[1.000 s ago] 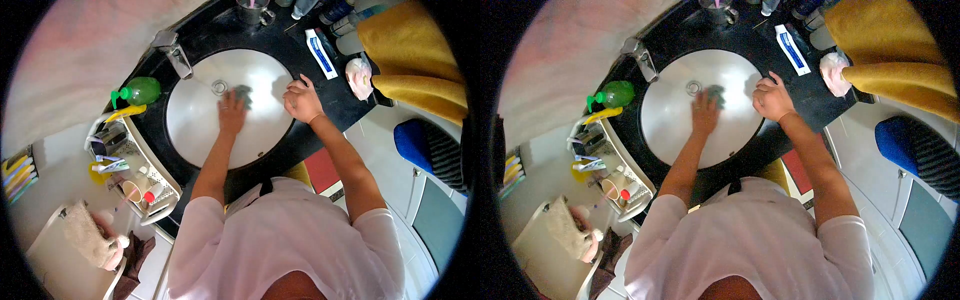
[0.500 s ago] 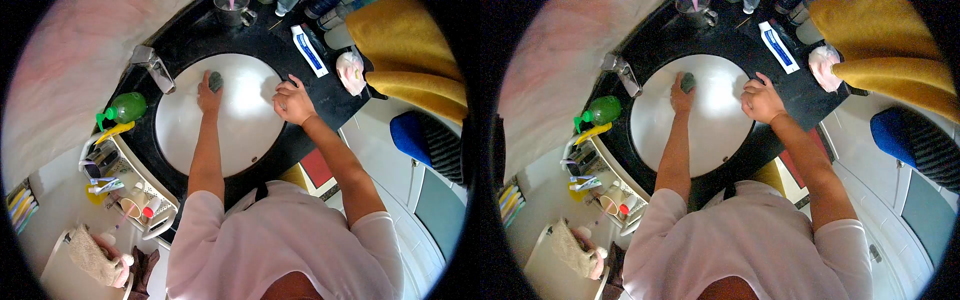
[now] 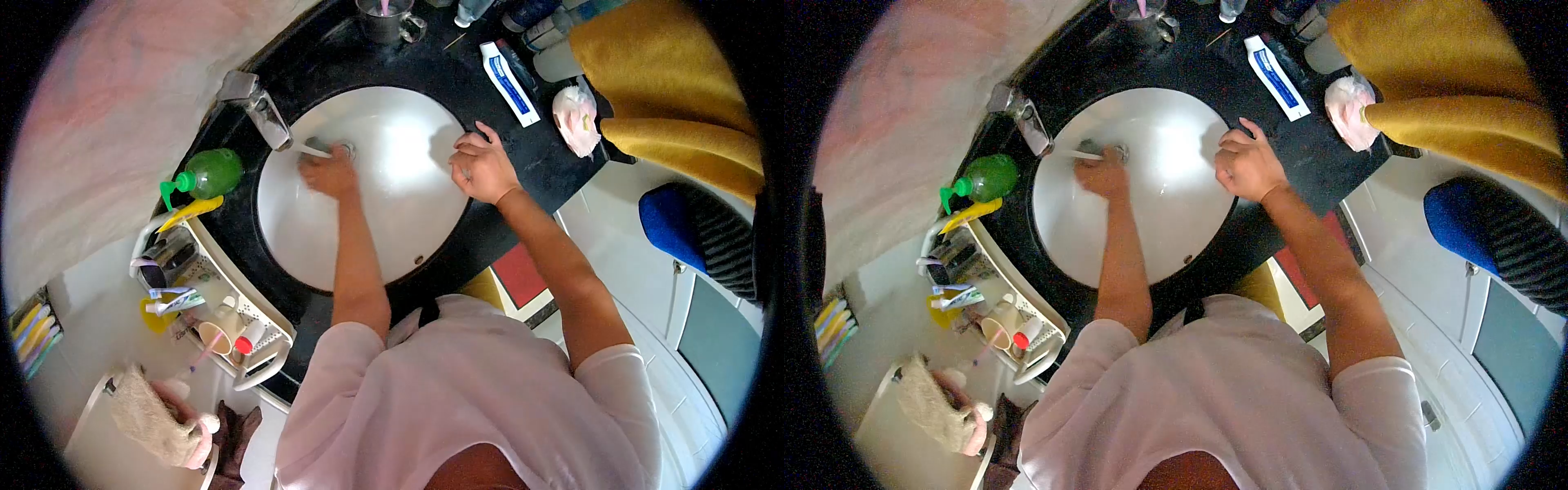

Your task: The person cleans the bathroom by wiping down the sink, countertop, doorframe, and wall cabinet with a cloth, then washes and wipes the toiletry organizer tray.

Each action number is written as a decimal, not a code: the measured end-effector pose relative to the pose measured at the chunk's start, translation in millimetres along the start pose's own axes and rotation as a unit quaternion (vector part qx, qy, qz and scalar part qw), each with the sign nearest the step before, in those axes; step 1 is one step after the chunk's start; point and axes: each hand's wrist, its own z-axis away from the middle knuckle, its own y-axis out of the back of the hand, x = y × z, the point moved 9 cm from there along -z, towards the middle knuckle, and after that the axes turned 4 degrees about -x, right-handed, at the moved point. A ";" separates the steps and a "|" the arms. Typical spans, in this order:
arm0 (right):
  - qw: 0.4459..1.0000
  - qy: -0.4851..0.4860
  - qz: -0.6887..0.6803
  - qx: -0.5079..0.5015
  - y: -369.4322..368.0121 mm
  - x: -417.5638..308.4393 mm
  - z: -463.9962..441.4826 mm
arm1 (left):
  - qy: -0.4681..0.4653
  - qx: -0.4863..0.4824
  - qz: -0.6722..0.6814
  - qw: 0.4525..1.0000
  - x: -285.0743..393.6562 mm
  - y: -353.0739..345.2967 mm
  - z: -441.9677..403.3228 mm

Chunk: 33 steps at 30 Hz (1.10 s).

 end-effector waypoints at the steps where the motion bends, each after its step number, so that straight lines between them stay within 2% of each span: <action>1: 1.000 0.000 -0.001 0.001 -1.1 -1.2 0.3 | -0.060 -0.091 -0.161 0.981 35.1 -13.6 20.2; 2: 1.000 -0.003 0.004 0.003 -1.9 -0.3 0.3 | -0.183 -0.089 -0.146 0.968 68.1 -16.9 46.3; 3: 1.000 -0.006 0.009 0.005 -2.2 2.0 0.5 | -0.205 -0.188 -0.097 0.956 87.3 -31.8 68.2; 4: 1.000 -0.007 0.012 0.004 -4.0 3.6 1.1 | -0.293 -0.268 -0.054 0.916 111.5 -41.9 88.8; 6: 0.999 -0.002 -0.015 0.033 -1.7 3.5 1.1 | -0.420 -0.335 0.028 0.843 139.4 -44.0 114.1; 8: 1.000 0.000 -0.011 0.019 -1.5 2.2 0.9 | -0.350 -0.310 -0.070 0.881 122.6 -58.6 86.2; 9: 1.000 0.003 -0.006 0.006 -1.5 1.2 0.7 | -0.261 -0.269 -0.026 0.927 112.6 -57.0 64.9; 10: 1.000 0.002 -0.007 0.006 -1.1 2.6 0.8 | -0.145 -0.232 -0.049 0.961 101.1 -54.2 55.4; 12: 1.000 0.000 0.005 0.013 -1.3 1.3 0.9 | -0.062 -0.197 0.013 0.978 108.2 -60.9 50.2; 14: 1.000 0.003 0.003 0.009 -3.7 0.2 2.1 | -0.158 -0.274 0.077 0.945 140.5 -78.8 81.7; 15: 1.000 0.004 0.006 0.005 -3.8 1.7 1.0 | -0.172 -0.324 0.138 0.920 155.1 -66.6 102.7; 16: 1.000 0.006 0.006 0.007 -1.8 1.6 0.7 | -0.242 -0.353 0.142 0.893 159.0 -61.5 129.4; 17: 1.000 0.007 0.008 0.005 -0.9 0.7 1.3 | -0.222 -0.404 0.193 0.866 165.5 -32.5 144.2; 18: 1.000 0.008 0.010 0.002 -1.1 -0.2 2.0 | -0.221 -0.403 0.191 0.867 150.8 -14.0 151.6; 20: 1.000 0.001 0.004 -0.004 -3.2 1.1 1.5 | -0.377 -0.495 0.133 0.771 128.1 5.6 180.1; 22: 1.000 -0.001 0.012 -0.002 -1.0 -0.6 1.2 | -0.471 -0.454 0.054 0.754 73.7 9.1 173.6; 23: 1.000 -0.003 0.014 0.005 -0.9 -0.3 1.1 | -0.488 -0.445 -0.058 0.749 52.7 3.4 157.4; 24: 1.000 0.000 0.012 0.006 -2.1 -2.0 1.4 | -0.464 -0.441 -0.070 0.765 40.1 4.8 132.9; 25: 1.000 -0.001 0.013 0.008 -2.6 -1.0 0.7 | -0.427 -0.429 -0.156 0.780 30.5 -4.2 113.1; 26: 1.000 -0.004 0.014 0.008 -2.5 0.3 1.1 | -0.423 -0.365 -0.203 0.804 31.5 -5.3 92.8; 28: 1.000 -0.001 0.022 0.004 -2.7 -0.6 2.7 | -0.348 -0.306 -0.119 0.878 34.3 -10.3 58.0; 29: 1.000 -0.002 0.030 0.001 -3.6 -0.2 1.4 | -0.344 -0.302 -0.121 0.881 36.6 -17.5 48.7; 31: 1.000 0.002 0.026 0.004 -4.8 0.4 1.4 | -0.368 -0.355 -0.199 0.836 42.7 -41.2 41.5; 32: 1.000 -0.004 0.022 0.007 -5.0 2.1 1.8 | -0.366 -0.353 -0.201 0.837 40.0 -52.6 24.4; 33: 1.000 -0.004 0.020 0.008 -4.6 2.4 1.7 | -0.455 -0.290 -0.212 0.815 38.9 -62.5 10.3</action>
